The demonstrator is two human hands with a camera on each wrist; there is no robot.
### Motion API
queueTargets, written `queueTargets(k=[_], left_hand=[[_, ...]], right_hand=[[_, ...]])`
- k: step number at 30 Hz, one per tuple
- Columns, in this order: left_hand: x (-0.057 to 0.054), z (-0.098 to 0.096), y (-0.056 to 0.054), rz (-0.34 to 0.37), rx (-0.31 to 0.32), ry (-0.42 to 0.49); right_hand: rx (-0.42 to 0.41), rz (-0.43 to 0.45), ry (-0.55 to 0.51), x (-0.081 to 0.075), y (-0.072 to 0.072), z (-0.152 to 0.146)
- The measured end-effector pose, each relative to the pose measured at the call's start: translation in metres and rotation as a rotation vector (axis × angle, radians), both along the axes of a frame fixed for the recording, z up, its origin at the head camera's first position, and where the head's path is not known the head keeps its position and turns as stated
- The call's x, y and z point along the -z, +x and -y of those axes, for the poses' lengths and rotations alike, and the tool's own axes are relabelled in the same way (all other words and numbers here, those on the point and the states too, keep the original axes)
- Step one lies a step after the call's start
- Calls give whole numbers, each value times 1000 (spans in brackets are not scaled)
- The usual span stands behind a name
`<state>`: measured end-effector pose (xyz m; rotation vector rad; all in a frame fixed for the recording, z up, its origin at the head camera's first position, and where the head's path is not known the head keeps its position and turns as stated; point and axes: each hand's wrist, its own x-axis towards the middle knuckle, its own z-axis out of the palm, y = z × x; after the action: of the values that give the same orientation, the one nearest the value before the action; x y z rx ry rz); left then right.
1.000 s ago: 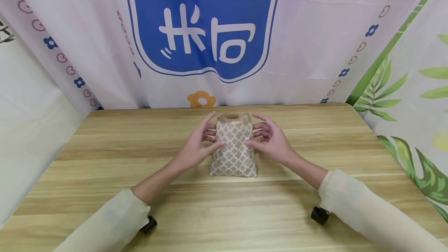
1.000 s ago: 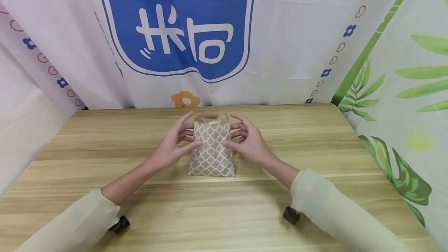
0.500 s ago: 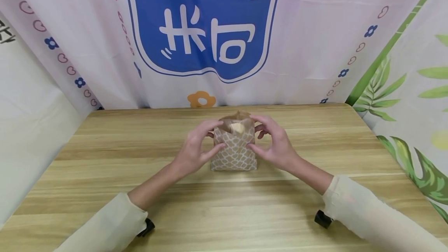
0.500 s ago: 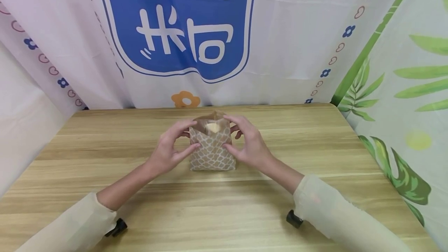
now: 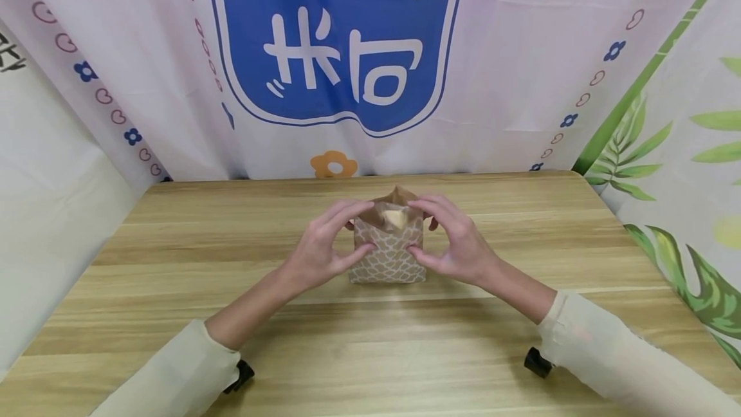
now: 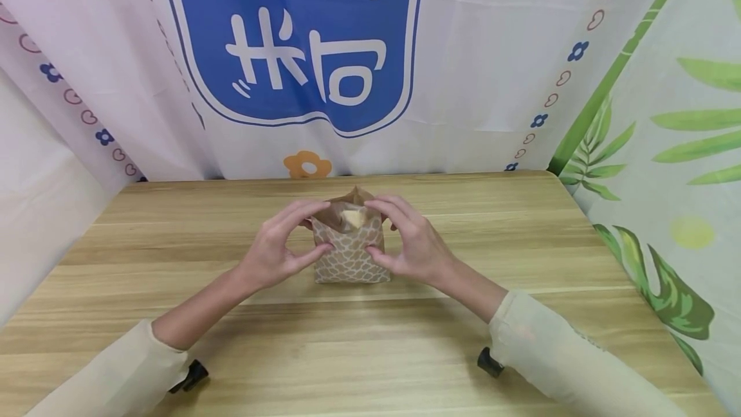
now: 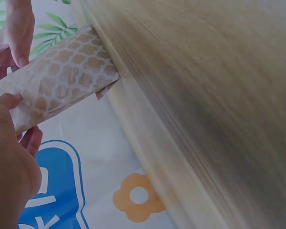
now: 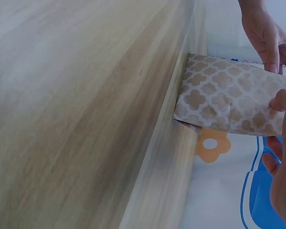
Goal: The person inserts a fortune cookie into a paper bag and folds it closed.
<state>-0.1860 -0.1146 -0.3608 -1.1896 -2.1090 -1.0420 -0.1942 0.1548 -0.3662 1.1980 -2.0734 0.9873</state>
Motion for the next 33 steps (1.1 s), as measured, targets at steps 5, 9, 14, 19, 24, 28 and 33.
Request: queueTargets(k=[5, 9, 14, 19, 24, 28, 33], left_hand=[[0, 0, 1, -6, 10, 1], [-1, 1, 2, -1, 11, -8], [-3, 2, 4, 1, 13, -14], [-2, 2, 4, -16, 19, -19], [-2, 3, 4, -44, 22, -28], [-2, 4, 5, -63, 26, -28], [-2, 3, 4, -74, 31, -5]], right_hand=[[-1, -8, 13, -2, 2, 0], [-2, -14, 25, -4, 5, -1], [24, -43, 56, -4, 7, -2], [33, -84, 80, -4, 7, -3], [34, -121, 99, -5, 6, -3], [40, -118, 115, -7, 6, -3], [20, -72, 108, -8, 7, -4]])
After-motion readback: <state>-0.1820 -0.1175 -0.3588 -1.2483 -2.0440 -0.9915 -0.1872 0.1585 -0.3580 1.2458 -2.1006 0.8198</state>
